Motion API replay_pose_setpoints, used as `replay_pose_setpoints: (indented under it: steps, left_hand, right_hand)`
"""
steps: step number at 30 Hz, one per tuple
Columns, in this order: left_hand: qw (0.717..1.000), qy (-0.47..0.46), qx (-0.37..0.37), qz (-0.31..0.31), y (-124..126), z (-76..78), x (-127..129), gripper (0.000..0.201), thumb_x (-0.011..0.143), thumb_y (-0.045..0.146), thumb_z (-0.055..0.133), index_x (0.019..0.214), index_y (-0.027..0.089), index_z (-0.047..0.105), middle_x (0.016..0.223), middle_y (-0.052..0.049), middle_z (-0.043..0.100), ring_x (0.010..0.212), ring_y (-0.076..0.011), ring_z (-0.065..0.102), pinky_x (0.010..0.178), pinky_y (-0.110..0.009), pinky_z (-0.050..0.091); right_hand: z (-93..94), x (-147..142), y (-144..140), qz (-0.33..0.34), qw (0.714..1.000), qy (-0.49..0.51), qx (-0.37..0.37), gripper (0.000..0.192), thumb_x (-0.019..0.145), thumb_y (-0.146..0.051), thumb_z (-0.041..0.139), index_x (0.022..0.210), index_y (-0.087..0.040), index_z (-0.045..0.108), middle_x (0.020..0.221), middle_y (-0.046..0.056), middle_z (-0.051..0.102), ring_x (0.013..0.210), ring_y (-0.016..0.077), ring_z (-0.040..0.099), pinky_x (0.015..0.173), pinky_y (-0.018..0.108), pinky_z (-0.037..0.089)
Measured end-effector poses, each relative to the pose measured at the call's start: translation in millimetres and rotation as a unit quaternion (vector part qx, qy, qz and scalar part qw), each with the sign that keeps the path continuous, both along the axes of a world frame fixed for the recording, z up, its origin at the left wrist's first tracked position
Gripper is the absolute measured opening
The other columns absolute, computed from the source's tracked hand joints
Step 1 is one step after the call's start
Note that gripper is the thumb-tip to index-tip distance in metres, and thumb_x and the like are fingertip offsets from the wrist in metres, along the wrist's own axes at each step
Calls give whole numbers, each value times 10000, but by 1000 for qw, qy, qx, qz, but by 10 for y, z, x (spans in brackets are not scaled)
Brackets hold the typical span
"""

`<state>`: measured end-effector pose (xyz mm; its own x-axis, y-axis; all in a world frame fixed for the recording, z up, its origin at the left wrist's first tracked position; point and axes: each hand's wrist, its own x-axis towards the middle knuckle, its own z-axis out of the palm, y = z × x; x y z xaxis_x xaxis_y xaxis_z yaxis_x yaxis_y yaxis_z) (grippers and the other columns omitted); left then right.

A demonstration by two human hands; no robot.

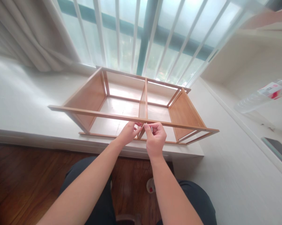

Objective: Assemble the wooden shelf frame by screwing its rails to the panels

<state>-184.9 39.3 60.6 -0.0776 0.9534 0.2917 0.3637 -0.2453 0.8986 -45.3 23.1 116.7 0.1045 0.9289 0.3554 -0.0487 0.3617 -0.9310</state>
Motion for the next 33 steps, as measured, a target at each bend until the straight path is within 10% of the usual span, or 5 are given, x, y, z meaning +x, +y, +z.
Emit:
replay_pose_setpoints:
  steps: [16,22,29,33]
  left_hand:
    - [999,-16,-24,28,-252,69,-73,302,882,287,667,1176,229,628,1098,-63,669,905,-191,643,779,-332,549]
    - [987,-110,-97,59,-702,306,38,178,910,393,645,869,220,624,817,-16,612,790,-179,563,693,-300,462]
    - [922,-306,-234,-45,-1067,389,445,406,911,555,597,839,165,685,723,-23,592,649,-146,556,596,-269,442]
    - [879,-397,-254,-66,-1088,405,505,461,876,606,708,857,145,701,776,-33,590,700,-131,546,625,-249,432]
  right_hand:
    - [-213,195,50,-39,989,-131,58,322,875,-482,828,848,-207,662,612,-76,473,555,112,368,535,265,321]
    - [-153,470,-97,40,972,-207,99,212,1032,-360,549,888,-225,626,659,-45,505,580,142,457,565,286,368]
    - [-150,524,-208,105,951,-222,189,135,1043,-196,499,922,-235,546,729,-44,500,625,141,482,608,288,409]
    - [-51,462,-263,140,914,-245,293,132,1016,-122,524,1030,-227,603,1059,68,651,1006,222,617,888,409,532]
